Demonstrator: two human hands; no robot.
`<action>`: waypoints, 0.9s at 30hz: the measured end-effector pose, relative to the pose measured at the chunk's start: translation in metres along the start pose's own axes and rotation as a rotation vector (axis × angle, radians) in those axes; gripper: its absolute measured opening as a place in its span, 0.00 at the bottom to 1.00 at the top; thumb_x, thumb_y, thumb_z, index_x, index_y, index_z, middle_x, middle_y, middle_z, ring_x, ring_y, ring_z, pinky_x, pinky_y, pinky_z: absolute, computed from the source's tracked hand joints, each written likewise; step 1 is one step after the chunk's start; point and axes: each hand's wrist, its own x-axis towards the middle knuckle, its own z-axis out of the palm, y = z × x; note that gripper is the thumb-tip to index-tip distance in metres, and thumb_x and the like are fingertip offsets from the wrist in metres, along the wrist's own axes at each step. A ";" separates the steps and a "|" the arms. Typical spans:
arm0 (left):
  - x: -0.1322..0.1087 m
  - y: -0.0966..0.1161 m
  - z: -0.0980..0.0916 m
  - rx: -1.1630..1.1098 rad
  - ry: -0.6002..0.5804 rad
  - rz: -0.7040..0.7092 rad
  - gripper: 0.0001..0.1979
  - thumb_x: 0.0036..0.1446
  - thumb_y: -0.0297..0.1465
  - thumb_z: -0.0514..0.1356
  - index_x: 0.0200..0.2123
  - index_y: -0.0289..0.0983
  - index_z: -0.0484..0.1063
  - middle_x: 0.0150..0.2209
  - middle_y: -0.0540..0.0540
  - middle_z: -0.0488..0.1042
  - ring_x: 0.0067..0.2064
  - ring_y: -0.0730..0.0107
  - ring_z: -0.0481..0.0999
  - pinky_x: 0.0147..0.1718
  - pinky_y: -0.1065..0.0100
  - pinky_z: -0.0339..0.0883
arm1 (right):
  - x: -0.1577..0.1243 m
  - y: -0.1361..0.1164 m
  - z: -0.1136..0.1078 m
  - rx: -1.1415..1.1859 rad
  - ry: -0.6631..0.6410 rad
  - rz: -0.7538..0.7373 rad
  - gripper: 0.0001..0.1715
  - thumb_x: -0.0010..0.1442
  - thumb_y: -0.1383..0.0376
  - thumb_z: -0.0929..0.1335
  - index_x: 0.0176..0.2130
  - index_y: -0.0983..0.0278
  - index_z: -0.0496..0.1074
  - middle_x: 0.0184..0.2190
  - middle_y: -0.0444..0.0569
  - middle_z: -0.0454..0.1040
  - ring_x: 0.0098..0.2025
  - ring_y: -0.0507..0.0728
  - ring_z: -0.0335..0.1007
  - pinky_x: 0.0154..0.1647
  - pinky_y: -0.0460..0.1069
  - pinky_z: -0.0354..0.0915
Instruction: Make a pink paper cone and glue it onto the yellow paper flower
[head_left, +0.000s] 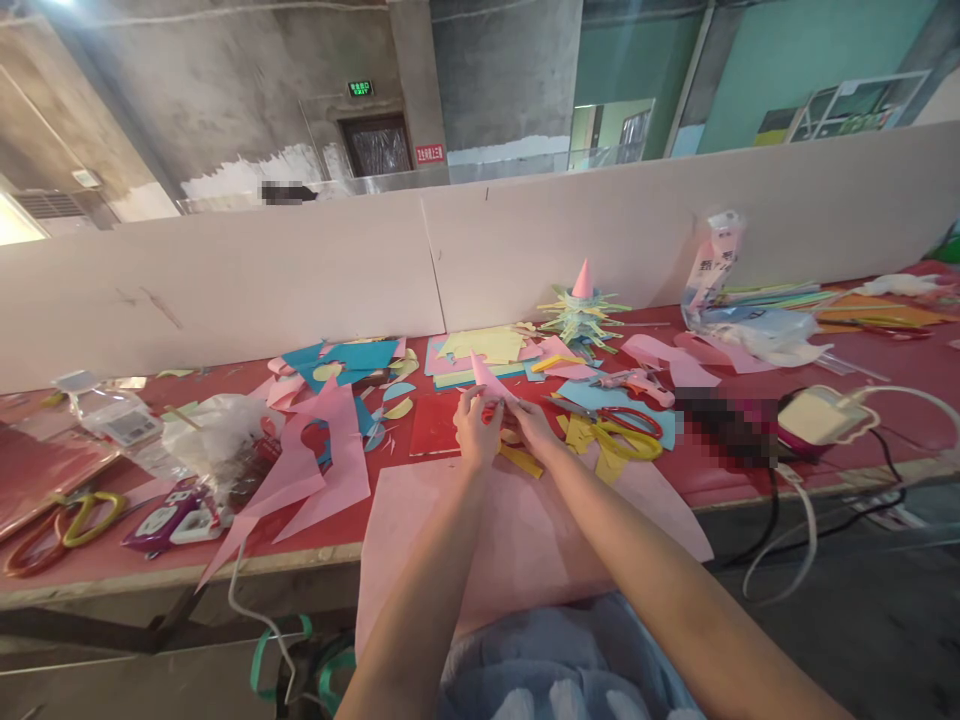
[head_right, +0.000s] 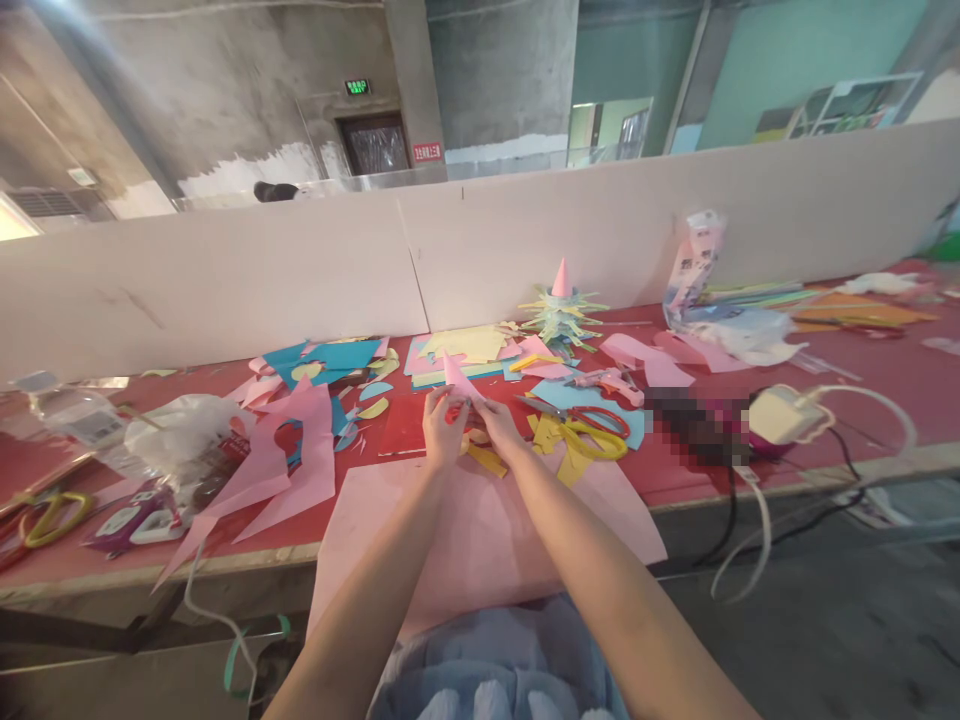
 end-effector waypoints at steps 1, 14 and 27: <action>0.000 0.000 0.000 -0.009 0.005 -0.012 0.06 0.56 0.32 0.59 0.38 0.42 0.73 0.54 0.46 0.69 0.52 0.62 0.71 0.46 0.61 0.71 | 0.000 0.000 0.000 -0.005 0.009 -0.005 0.19 0.47 0.50 0.74 0.32 0.62 0.75 0.30 0.47 0.78 0.31 0.55 0.75 0.31 0.48 0.68; 0.005 -0.011 0.010 -0.420 -0.062 -0.162 0.28 0.56 0.30 0.61 0.59 0.41 0.59 0.58 0.40 0.67 0.58 0.62 0.69 0.54 0.62 0.65 | -0.005 -0.007 0.005 -0.050 0.043 -0.009 0.20 0.47 0.50 0.74 0.31 0.63 0.75 0.28 0.48 0.78 0.30 0.57 0.75 0.30 0.50 0.69; 0.006 -0.018 0.014 -0.472 -0.068 -0.374 0.32 0.50 0.35 0.67 0.57 0.41 0.62 0.59 0.39 0.66 0.61 0.56 0.65 0.56 0.60 0.63 | -0.002 -0.005 0.002 -0.116 0.140 -0.070 0.23 0.43 0.49 0.75 0.32 0.64 0.77 0.30 0.47 0.78 0.29 0.54 0.74 0.31 0.48 0.68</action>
